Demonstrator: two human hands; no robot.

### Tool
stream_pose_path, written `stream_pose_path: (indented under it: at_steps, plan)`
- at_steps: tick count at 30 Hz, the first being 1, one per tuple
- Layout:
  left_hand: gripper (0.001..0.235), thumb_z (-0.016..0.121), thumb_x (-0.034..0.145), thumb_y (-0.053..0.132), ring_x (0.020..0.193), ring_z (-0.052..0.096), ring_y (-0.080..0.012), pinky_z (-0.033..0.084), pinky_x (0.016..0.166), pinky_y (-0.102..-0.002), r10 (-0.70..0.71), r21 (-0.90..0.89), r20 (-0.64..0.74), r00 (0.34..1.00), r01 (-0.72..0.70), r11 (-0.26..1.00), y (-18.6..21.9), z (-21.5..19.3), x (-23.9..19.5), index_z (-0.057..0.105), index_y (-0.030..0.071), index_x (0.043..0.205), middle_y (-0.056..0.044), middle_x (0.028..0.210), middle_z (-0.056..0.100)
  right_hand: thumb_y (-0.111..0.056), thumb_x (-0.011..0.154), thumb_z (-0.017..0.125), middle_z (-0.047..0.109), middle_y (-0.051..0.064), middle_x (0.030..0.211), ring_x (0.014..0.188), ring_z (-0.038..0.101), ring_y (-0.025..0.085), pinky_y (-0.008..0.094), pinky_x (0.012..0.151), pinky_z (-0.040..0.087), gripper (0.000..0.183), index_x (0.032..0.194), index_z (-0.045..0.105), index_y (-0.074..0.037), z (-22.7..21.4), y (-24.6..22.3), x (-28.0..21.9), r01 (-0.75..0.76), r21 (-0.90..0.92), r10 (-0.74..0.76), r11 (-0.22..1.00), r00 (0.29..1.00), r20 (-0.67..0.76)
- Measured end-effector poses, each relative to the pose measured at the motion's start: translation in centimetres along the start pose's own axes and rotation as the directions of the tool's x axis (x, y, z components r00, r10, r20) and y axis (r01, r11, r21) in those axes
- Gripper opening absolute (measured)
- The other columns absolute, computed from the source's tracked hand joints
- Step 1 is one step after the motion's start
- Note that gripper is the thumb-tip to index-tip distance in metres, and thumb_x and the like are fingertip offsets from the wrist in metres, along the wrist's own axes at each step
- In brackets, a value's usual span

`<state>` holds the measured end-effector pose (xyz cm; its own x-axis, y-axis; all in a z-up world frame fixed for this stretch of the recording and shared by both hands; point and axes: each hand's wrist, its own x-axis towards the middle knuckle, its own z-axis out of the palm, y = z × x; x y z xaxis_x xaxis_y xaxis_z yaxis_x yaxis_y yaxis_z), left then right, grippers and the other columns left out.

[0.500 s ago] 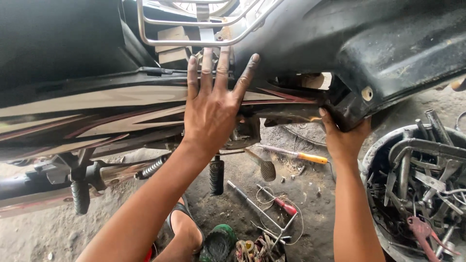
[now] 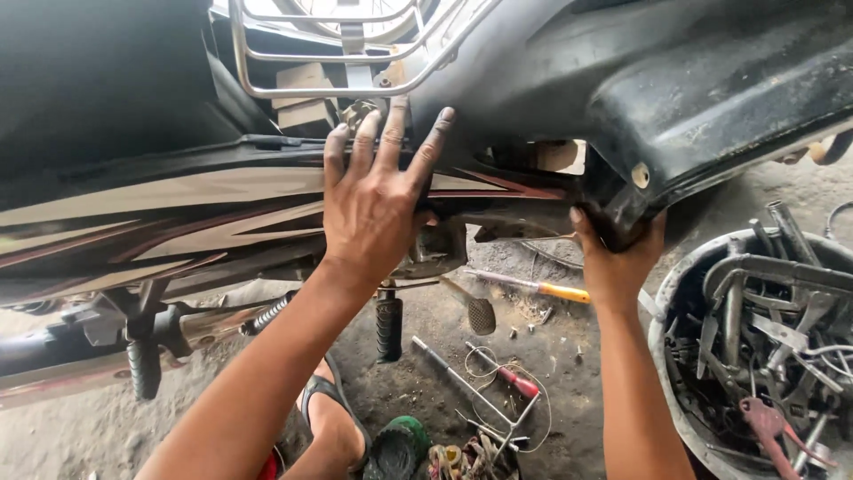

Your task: The person is working on the side panel of a motorcycle, using a wrench to tighten bolts and adjusting the panel's position. They also use pliers to manipulate a small component near the engine area.

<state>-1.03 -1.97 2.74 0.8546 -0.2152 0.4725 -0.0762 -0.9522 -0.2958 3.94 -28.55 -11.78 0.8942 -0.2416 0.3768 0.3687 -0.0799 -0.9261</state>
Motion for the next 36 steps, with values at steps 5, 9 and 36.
stream_pose_path:
  at_steps: [5,9,36]
  plan:
    - [0.106,0.089,0.074,0.035,0.146,0.044,-0.0363,0.017,0.121,-0.054,0.009,-0.033,-0.015,1.000,-0.009,0.999,0.0,0.8,-0.6,0.034,0.031,0.164,-0.024,0.161,0.048,-0.001,0.090,0.081,0.063,0.020,0.127,0.103,0.070,0.028,0.032,0.082,0.060,0.068,0.143,0.039,0.002,0.1,2.6,0.7,-0.005,-0.031,0.006,1.000,1.000,0.020]
    - [0.105,0.064,0.081,-0.035,0.155,0.005,-0.0410,-0.009,0.120,-0.063,0.042,-0.226,0.088,0.995,-0.021,0.974,0.3,1.3,-1.0,0.026,0.013,0.166,-0.025,0.170,0.015,0.002,0.089,0.085,0.062,0.022,0.130,0.111,0.067,0.033,0.037,0.096,0.055,0.074,0.146,0.036,0.003,0.0,1.9,0.8,0.130,-0.182,-0.124,0.975,0.991,0.041]
    - [0.023,0.072,0.093,0.016,0.059,0.058,-0.0075,0.052,0.055,-0.023,-0.681,-0.843,0.538,0.496,0.311,-0.440,6.7,8.2,-6.9,0.072,-0.008,0.092,-0.006,0.075,0.072,-0.047,0.097,0.088,0.066,0.015,0.097,0.074,0.062,0.022,0.031,0.065,0.056,0.065,0.125,0.064,0.006,7.6,-7.3,4.3,0.915,-0.398,-0.369,0.073,0.395,0.841]
